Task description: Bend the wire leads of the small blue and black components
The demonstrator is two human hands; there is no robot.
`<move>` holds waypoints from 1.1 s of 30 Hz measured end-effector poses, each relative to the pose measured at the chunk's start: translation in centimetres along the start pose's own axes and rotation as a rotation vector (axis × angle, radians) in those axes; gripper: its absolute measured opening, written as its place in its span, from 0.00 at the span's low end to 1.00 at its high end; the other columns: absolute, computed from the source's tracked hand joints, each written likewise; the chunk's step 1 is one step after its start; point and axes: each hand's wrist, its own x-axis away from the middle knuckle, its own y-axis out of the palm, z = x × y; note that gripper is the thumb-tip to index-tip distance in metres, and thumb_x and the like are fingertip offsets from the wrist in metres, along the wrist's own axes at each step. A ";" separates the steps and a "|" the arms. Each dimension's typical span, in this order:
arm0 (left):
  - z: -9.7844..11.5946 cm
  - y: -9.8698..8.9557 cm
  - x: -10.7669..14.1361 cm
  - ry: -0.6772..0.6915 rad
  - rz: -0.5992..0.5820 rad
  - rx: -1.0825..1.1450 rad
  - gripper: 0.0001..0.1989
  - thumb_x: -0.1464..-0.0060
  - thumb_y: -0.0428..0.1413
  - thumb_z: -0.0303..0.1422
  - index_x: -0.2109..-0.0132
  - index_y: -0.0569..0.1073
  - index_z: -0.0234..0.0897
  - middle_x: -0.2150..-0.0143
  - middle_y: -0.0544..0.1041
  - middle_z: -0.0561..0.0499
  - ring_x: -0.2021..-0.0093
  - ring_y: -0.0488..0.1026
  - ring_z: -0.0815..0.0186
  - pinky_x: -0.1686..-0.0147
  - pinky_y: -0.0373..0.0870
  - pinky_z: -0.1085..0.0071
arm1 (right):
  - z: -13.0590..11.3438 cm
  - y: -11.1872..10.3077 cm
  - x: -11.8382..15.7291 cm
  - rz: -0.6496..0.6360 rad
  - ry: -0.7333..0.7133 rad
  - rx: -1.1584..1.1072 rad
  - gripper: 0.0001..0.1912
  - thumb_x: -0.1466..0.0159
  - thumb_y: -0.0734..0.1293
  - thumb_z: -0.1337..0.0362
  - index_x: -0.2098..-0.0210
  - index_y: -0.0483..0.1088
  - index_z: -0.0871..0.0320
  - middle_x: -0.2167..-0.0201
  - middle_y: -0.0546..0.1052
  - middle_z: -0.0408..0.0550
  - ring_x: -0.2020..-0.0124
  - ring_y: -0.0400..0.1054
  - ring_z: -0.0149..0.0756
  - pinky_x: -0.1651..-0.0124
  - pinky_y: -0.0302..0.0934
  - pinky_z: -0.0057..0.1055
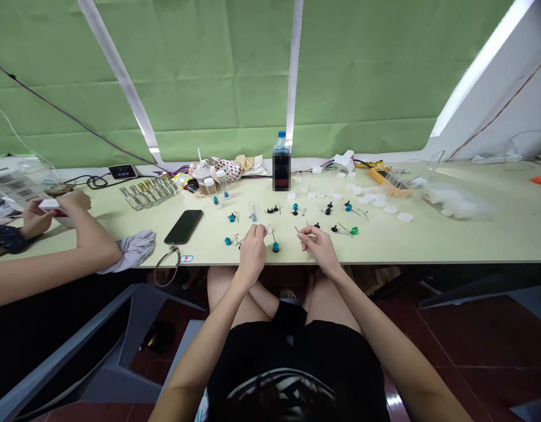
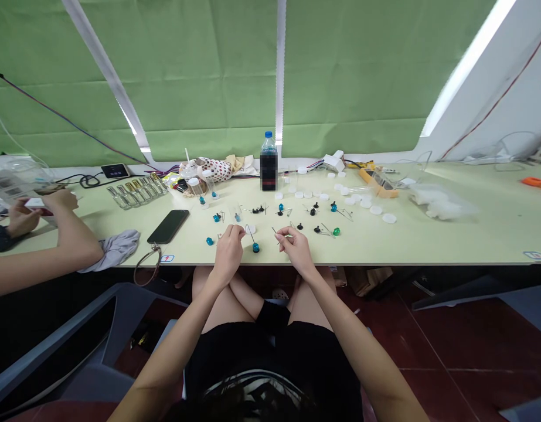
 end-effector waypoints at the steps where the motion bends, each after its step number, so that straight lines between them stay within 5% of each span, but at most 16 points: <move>1: 0.0 0.0 0.0 0.002 0.001 -0.005 0.11 0.40 0.43 0.20 0.59 0.66 0.37 0.63 0.71 0.46 0.66 0.69 0.61 0.67 0.62 0.69 | 0.0 0.0 0.0 -0.002 0.001 0.001 0.15 0.41 0.67 0.51 0.66 0.69 0.57 0.83 0.67 0.39 0.80 0.59 0.29 0.77 0.49 0.26; 33: -0.1 0.0 0.4 0.163 -0.030 -0.023 0.13 0.41 0.46 0.19 0.54 0.67 0.38 0.58 0.72 0.46 0.59 0.70 0.59 0.59 0.66 0.65 | 0.5 0.3 0.0 -0.046 -0.008 0.036 0.14 0.40 0.67 0.52 0.66 0.69 0.57 0.82 0.67 0.40 0.79 0.60 0.30 0.76 0.49 0.27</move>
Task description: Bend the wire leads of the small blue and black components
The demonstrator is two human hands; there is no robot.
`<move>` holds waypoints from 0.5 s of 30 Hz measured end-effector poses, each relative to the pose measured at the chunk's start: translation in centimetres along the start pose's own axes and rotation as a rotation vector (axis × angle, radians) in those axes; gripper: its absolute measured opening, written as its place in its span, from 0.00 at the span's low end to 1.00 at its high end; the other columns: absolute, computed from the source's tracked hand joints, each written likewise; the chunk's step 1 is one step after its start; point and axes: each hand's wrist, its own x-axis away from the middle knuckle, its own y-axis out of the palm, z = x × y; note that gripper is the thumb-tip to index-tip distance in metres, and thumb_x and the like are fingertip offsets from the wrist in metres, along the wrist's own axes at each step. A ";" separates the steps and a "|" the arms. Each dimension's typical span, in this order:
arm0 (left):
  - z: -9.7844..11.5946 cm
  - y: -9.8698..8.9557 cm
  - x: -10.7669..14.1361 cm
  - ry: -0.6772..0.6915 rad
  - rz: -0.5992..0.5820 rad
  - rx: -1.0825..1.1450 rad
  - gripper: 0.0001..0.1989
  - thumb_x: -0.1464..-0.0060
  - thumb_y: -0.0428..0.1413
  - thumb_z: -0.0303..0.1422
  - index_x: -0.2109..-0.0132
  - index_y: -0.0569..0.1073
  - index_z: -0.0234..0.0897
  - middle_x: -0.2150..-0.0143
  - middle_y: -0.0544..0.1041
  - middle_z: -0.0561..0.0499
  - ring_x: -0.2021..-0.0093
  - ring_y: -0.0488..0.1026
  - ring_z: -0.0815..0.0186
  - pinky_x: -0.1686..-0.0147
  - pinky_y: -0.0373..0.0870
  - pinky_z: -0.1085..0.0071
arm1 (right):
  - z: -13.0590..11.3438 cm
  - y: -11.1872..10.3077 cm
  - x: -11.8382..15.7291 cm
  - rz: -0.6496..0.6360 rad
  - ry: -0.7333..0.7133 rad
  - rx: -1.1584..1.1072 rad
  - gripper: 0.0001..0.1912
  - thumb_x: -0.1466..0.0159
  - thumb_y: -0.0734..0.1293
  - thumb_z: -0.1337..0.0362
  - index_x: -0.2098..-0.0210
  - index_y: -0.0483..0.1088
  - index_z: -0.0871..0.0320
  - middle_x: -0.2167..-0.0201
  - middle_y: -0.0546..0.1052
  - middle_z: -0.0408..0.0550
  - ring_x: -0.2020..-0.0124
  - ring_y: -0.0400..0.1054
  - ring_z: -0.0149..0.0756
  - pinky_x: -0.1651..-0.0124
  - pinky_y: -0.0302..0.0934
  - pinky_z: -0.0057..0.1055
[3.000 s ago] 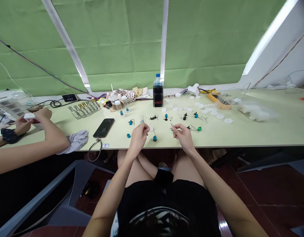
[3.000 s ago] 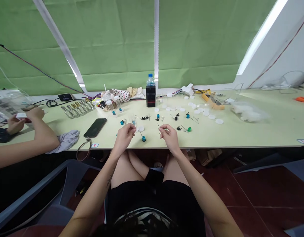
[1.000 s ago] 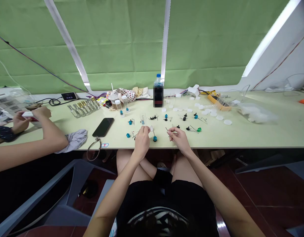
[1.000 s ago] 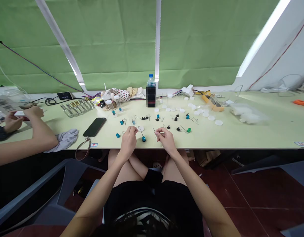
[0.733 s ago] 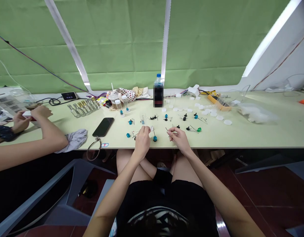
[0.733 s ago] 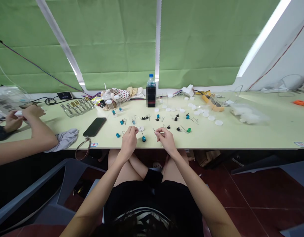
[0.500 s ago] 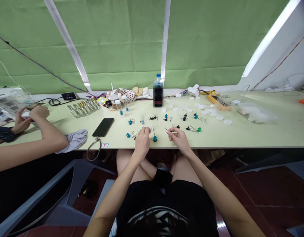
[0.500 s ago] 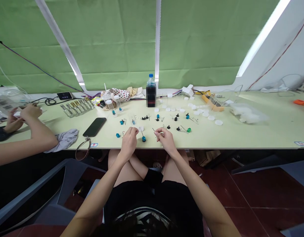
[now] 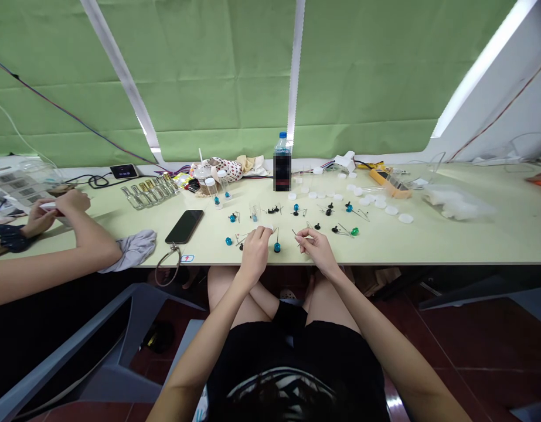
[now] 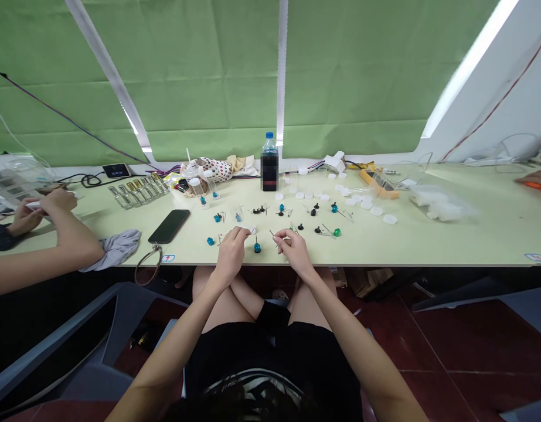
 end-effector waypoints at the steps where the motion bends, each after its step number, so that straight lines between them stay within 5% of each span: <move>1: 0.0 0.0 0.0 0.005 -0.008 -0.016 0.13 0.41 0.46 0.20 0.54 0.67 0.38 0.58 0.72 0.46 0.59 0.70 0.59 0.59 0.66 0.65 | 0.0 0.0 0.0 0.000 0.002 0.002 0.14 0.40 0.67 0.51 0.66 0.69 0.57 0.82 0.67 0.40 0.80 0.59 0.30 0.77 0.49 0.27; 11: 0.0 0.2 0.4 -0.039 0.032 0.015 0.09 0.39 0.46 0.22 0.56 0.68 0.37 0.60 0.73 0.46 0.61 0.71 0.61 0.62 0.66 0.67 | 0.0 0.0 0.0 0.001 -0.011 0.006 0.17 0.41 0.67 0.49 0.66 0.69 0.57 0.82 0.67 0.40 0.79 0.61 0.31 0.77 0.50 0.26; 15: 0.1 -0.2 0.5 -0.029 0.118 0.052 0.09 0.37 0.45 0.25 0.54 0.68 0.36 0.53 0.72 0.41 0.54 0.70 0.57 0.57 0.67 0.63 | 0.0 0.0 0.0 0.003 -0.006 0.011 0.18 0.41 0.67 0.48 0.66 0.69 0.57 0.83 0.67 0.40 0.80 0.61 0.30 0.78 0.50 0.27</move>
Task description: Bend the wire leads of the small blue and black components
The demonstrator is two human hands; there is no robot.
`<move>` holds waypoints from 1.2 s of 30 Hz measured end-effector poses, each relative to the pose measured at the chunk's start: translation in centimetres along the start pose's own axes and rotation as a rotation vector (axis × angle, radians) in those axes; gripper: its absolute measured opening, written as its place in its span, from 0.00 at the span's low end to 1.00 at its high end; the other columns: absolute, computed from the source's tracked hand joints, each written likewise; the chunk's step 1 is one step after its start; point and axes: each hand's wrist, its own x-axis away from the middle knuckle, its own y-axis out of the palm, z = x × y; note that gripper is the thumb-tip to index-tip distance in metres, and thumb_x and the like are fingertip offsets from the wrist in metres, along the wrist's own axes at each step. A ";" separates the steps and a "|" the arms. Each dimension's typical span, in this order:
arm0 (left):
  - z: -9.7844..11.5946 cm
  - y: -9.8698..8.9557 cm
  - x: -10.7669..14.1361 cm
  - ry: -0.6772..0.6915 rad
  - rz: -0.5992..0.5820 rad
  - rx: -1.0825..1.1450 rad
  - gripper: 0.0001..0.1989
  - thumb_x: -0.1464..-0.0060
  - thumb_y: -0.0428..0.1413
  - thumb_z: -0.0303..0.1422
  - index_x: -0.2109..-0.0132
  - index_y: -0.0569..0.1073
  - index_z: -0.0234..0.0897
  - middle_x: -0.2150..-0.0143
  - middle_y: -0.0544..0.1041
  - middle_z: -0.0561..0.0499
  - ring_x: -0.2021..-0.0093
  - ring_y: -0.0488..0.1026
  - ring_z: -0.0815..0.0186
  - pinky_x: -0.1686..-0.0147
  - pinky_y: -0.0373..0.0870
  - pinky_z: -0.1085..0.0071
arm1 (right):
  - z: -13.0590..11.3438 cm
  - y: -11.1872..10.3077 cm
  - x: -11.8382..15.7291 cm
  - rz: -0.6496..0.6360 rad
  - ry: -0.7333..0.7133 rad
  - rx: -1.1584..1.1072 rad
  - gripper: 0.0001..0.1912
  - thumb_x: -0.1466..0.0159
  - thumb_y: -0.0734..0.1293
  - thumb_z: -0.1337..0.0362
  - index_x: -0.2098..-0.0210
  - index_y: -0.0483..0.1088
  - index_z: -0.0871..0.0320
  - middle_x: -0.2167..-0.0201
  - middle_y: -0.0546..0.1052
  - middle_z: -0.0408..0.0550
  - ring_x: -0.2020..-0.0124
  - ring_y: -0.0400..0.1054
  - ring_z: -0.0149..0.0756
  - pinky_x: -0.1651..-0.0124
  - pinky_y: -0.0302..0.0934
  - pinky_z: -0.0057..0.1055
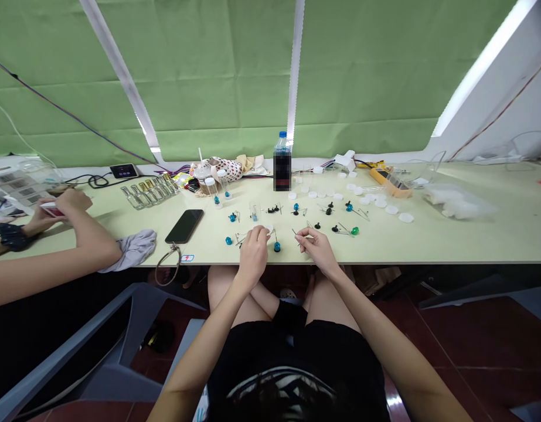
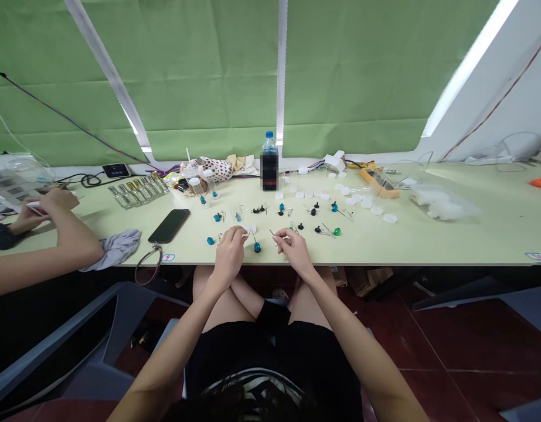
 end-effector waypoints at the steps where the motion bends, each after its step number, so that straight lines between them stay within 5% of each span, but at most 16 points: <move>1: 0.1 -0.1 0.1 0.010 0.044 0.013 0.10 0.37 0.45 0.25 0.53 0.68 0.36 0.51 0.71 0.39 0.52 0.69 0.56 0.55 0.66 0.61 | 0.0 0.0 0.0 0.001 0.001 0.002 0.18 0.41 0.67 0.48 0.66 0.69 0.57 0.83 0.67 0.40 0.80 0.61 0.30 0.78 0.50 0.27; 4: 0.5 -0.1 0.6 0.092 0.121 0.113 0.09 0.37 0.45 0.27 0.55 0.68 0.36 0.54 0.72 0.38 0.53 0.69 0.56 0.55 0.66 0.59 | -0.1 0.0 0.0 0.004 0.001 0.013 0.18 0.41 0.66 0.48 0.66 0.69 0.57 0.82 0.67 0.40 0.80 0.61 0.30 0.78 0.50 0.27; 10: 1.5 1.7 3.5 0.359 -0.083 0.154 0.07 0.37 0.47 0.30 0.64 0.67 0.36 0.68 0.71 0.45 0.65 0.70 0.61 0.67 0.67 0.67 | -0.5 0.0 0.2 0.002 -0.030 0.001 0.18 0.41 0.66 0.47 0.67 0.68 0.57 0.81 0.67 0.40 0.79 0.62 0.30 0.77 0.52 0.26; 16: 1.2 2.6 4.5 0.057 -0.003 0.220 0.02 0.39 0.48 0.29 0.60 0.64 0.35 0.61 0.69 0.44 0.58 0.67 0.59 0.59 0.67 0.62 | -0.7 0.1 0.1 -0.012 -0.031 -0.004 0.18 0.41 0.66 0.47 0.67 0.69 0.57 0.81 0.68 0.40 0.80 0.62 0.30 0.76 0.54 0.28; 21: 1.2 2.4 3.8 -0.110 -0.072 0.301 0.07 0.40 0.50 0.30 0.54 0.62 0.35 0.58 0.68 0.43 0.56 0.67 0.59 0.56 0.67 0.62 | -0.8 0.2 0.0 -0.019 -0.047 -0.024 0.17 0.42 0.67 0.49 0.67 0.69 0.58 0.77 0.70 0.42 0.77 0.65 0.31 0.74 0.58 0.29; 26: 0.8 3.0 3.0 -0.196 -0.147 0.383 0.16 0.42 0.53 0.28 0.48 0.62 0.36 0.53 0.71 0.42 0.52 0.69 0.58 0.53 0.68 0.60 | -0.9 0.3 0.1 -0.009 -0.053 -0.010 0.18 0.42 0.67 0.48 0.67 0.70 0.57 0.77 0.70 0.42 0.77 0.65 0.31 0.74 0.59 0.29; 31: 0.2 3.5 2.0 -0.214 -0.201 0.452 0.11 0.43 0.53 0.25 0.53 0.69 0.37 0.58 0.76 0.45 0.55 0.73 0.59 0.55 0.70 0.62 | -1.0 0.3 0.2 -0.005 -0.039 -0.006 0.18 0.42 0.67 0.48 0.66 0.70 0.58 0.74 0.71 0.44 0.76 0.66 0.31 0.74 0.59 0.29; 36: 0.1 1.7 1.7 -0.228 -0.156 0.546 0.13 0.41 0.51 0.25 0.50 0.71 0.38 0.54 0.78 0.45 0.55 0.75 0.61 0.54 0.71 0.63 | -2.5 0.7 1.2 -0.017 -0.090 0.048 0.14 0.40 0.66 0.52 0.67 0.71 0.57 0.75 0.71 0.44 0.77 0.67 0.33 0.74 0.60 0.30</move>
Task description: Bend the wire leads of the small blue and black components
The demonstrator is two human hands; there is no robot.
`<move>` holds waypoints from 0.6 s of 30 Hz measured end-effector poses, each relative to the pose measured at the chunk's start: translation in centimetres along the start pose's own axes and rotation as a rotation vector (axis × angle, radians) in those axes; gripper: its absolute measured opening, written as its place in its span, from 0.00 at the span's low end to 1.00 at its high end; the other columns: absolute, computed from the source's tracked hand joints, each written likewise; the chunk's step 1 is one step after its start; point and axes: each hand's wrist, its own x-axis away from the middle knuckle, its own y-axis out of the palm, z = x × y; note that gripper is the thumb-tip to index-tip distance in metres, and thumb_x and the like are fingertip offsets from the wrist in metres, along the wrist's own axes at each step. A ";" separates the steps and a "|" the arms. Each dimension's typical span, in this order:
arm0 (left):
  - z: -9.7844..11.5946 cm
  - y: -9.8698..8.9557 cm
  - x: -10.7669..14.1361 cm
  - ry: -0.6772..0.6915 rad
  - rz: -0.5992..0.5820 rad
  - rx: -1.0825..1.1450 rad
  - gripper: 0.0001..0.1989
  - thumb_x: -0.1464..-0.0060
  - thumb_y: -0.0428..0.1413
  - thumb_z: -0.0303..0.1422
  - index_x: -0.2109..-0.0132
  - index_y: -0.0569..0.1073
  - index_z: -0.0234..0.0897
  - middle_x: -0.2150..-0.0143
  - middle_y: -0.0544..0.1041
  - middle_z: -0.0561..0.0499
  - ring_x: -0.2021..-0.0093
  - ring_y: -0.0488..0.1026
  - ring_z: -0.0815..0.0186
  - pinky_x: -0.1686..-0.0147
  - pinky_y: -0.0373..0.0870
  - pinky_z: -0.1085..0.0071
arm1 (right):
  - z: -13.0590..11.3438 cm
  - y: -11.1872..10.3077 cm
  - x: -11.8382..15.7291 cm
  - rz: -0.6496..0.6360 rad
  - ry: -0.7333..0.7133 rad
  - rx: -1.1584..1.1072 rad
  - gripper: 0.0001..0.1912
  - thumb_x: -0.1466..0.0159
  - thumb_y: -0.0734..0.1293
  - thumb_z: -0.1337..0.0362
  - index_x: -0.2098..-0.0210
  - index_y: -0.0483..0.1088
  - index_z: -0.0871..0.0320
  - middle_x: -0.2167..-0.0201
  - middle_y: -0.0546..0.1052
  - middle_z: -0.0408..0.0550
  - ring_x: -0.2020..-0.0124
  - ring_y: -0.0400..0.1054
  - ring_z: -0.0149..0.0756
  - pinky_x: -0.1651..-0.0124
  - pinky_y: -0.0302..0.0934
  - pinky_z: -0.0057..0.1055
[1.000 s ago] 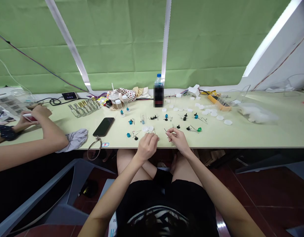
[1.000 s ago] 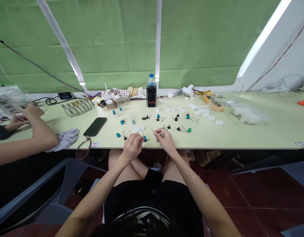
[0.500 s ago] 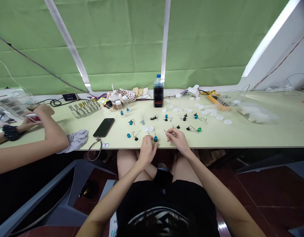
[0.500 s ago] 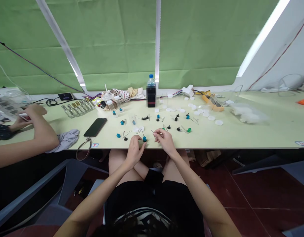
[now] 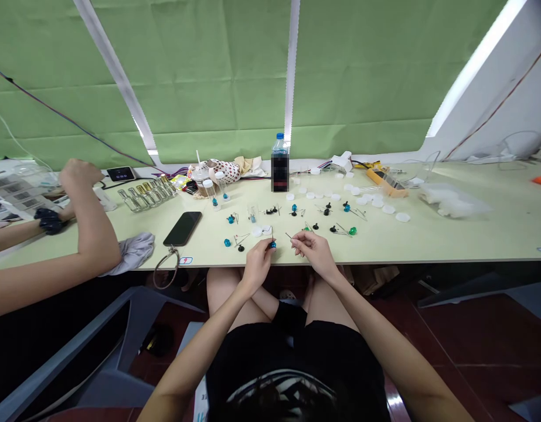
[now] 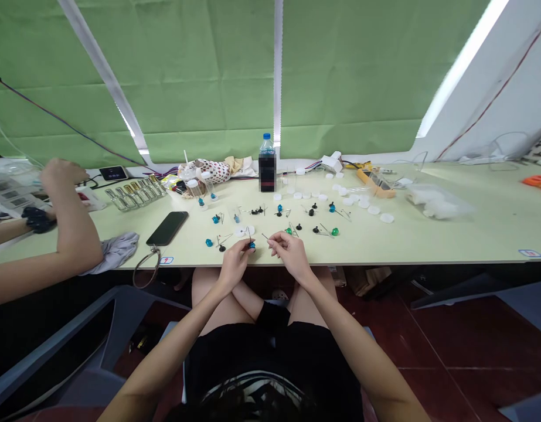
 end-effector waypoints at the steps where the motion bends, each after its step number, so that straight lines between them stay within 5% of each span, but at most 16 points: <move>1: 0.4 -0.5 0.0 0.001 0.012 0.039 0.13 0.41 0.51 0.26 0.50 0.72 0.38 0.53 0.78 0.45 0.55 0.75 0.61 0.54 0.71 0.63 | -0.7 0.1 0.3 0.000 -0.025 0.029 0.14 0.39 0.66 0.52 0.67 0.71 0.57 0.75 0.72 0.44 0.77 0.67 0.33 0.73 0.61 0.30; 9: 4.3 -4.0 0.3 -0.062 0.079 0.336 0.14 0.44 0.56 0.33 0.51 0.75 0.38 0.57 0.79 0.46 0.59 0.76 0.62 0.58 0.73 0.66 | -5.8 1.2 3.4 0.033 -0.272 0.324 0.11 0.33 0.61 0.57 0.66 0.72 0.54 0.69 0.75 0.48 0.71 0.67 0.36 0.67 0.60 0.33; 18: 6.5 -4.4 0.8 -0.134 0.005 0.509 0.11 0.45 0.57 0.33 0.54 0.76 0.37 0.59 0.79 0.46 0.61 0.75 0.63 0.59 0.73 0.67 | -6.3 0.9 3.7 0.013 -0.316 0.377 0.11 0.32 0.60 0.59 0.65 0.72 0.53 0.70 0.74 0.48 0.70 0.67 0.37 0.67 0.59 0.33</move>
